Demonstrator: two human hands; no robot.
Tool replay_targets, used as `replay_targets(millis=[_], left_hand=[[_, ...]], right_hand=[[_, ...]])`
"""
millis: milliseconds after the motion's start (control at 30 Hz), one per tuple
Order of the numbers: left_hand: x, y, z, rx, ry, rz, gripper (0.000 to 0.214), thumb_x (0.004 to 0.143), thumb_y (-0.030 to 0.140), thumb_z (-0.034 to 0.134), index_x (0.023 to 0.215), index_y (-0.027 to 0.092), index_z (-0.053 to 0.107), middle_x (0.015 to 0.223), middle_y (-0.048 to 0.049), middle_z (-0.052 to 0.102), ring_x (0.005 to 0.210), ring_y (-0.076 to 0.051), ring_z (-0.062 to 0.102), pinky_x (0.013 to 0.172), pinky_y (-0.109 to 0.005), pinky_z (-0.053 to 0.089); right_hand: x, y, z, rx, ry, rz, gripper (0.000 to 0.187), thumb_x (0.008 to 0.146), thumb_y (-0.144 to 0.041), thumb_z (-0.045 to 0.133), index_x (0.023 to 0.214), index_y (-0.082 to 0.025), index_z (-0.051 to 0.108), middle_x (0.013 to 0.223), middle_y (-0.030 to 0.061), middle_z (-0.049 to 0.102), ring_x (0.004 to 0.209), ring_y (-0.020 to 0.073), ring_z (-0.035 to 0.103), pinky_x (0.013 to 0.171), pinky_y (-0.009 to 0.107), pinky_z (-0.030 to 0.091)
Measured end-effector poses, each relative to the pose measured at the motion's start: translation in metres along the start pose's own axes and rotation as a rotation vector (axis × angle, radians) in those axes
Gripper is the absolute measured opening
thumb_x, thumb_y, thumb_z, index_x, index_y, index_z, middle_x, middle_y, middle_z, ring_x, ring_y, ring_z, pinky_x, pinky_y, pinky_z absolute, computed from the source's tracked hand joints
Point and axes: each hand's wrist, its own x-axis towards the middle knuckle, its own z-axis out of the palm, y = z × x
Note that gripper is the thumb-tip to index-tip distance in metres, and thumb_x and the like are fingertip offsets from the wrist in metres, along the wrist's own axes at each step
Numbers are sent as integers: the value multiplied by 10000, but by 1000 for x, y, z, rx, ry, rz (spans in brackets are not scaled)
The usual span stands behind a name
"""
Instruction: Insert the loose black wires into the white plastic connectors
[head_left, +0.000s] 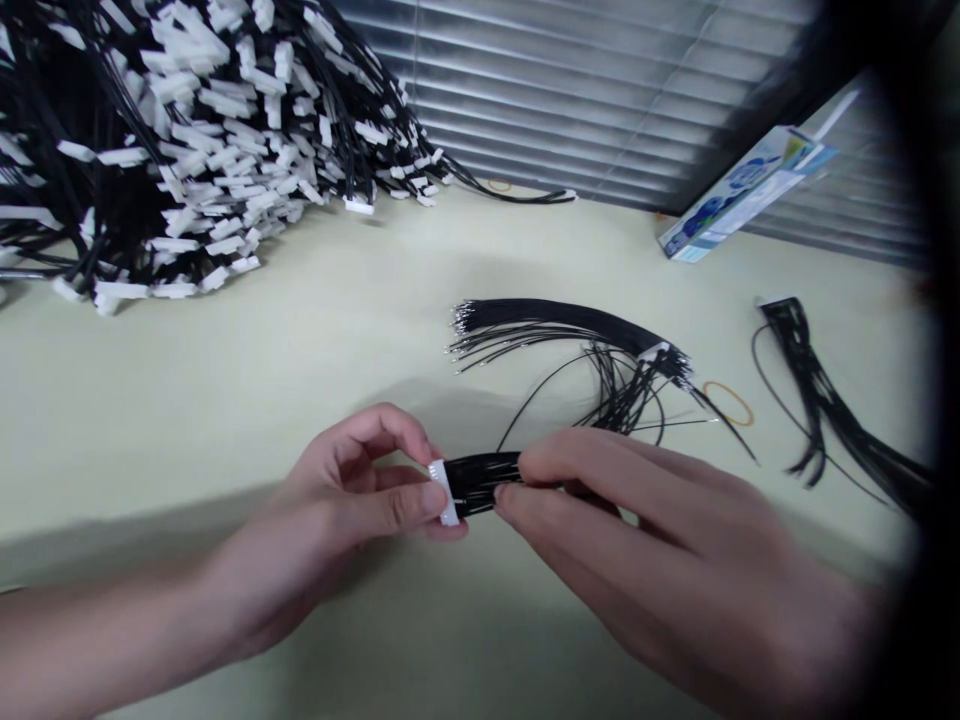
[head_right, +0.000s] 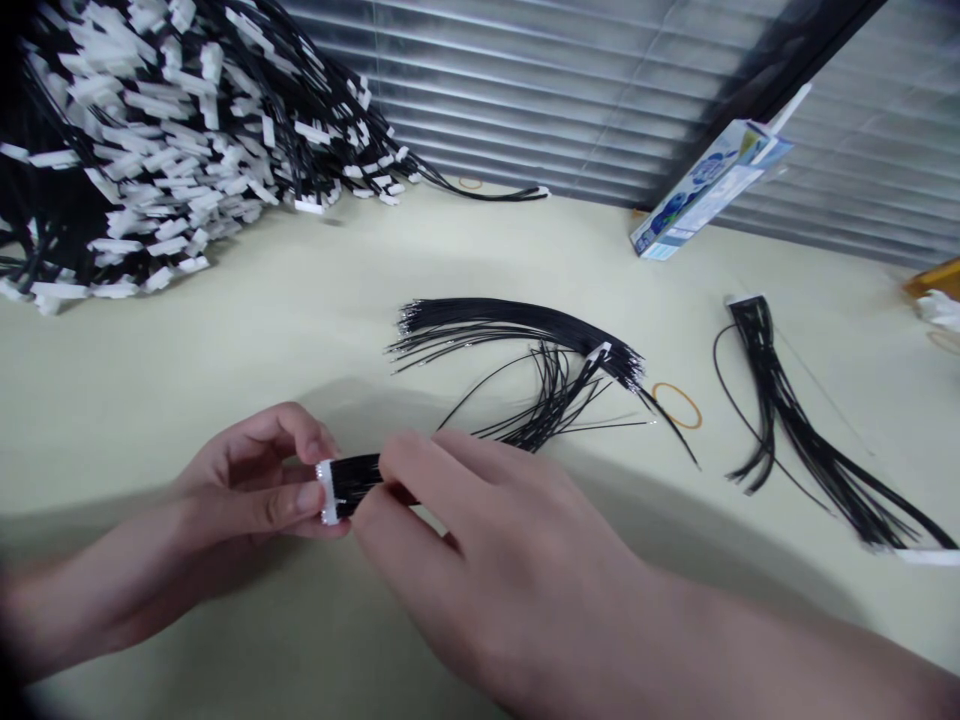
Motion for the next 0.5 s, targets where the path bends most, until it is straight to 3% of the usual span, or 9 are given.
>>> replay_targets(millis=[233, 500], left_hand=[[-1, 0, 0, 5, -9, -11, 143, 763, 170, 710, 798, 213, 579, 729, 39, 628, 721, -85, 615, 713, -178, 501], [-1, -1, -2, 10, -17, 2, 142, 763, 173, 711, 811, 214, 584, 747, 36, 632, 725, -85, 620, 700, -169, 495]], right_hand=[[3, 7, -6, 56, -62, -165, 261, 833, -14, 402, 762, -163, 603, 767, 14, 558, 681, 114, 450, 572, 247, 325], [1, 5, -3, 102, -29, -141, 186, 843, -14, 453, 802, -139, 585, 767, -7, 489, 681, 98, 395, 640, 236, 324]])
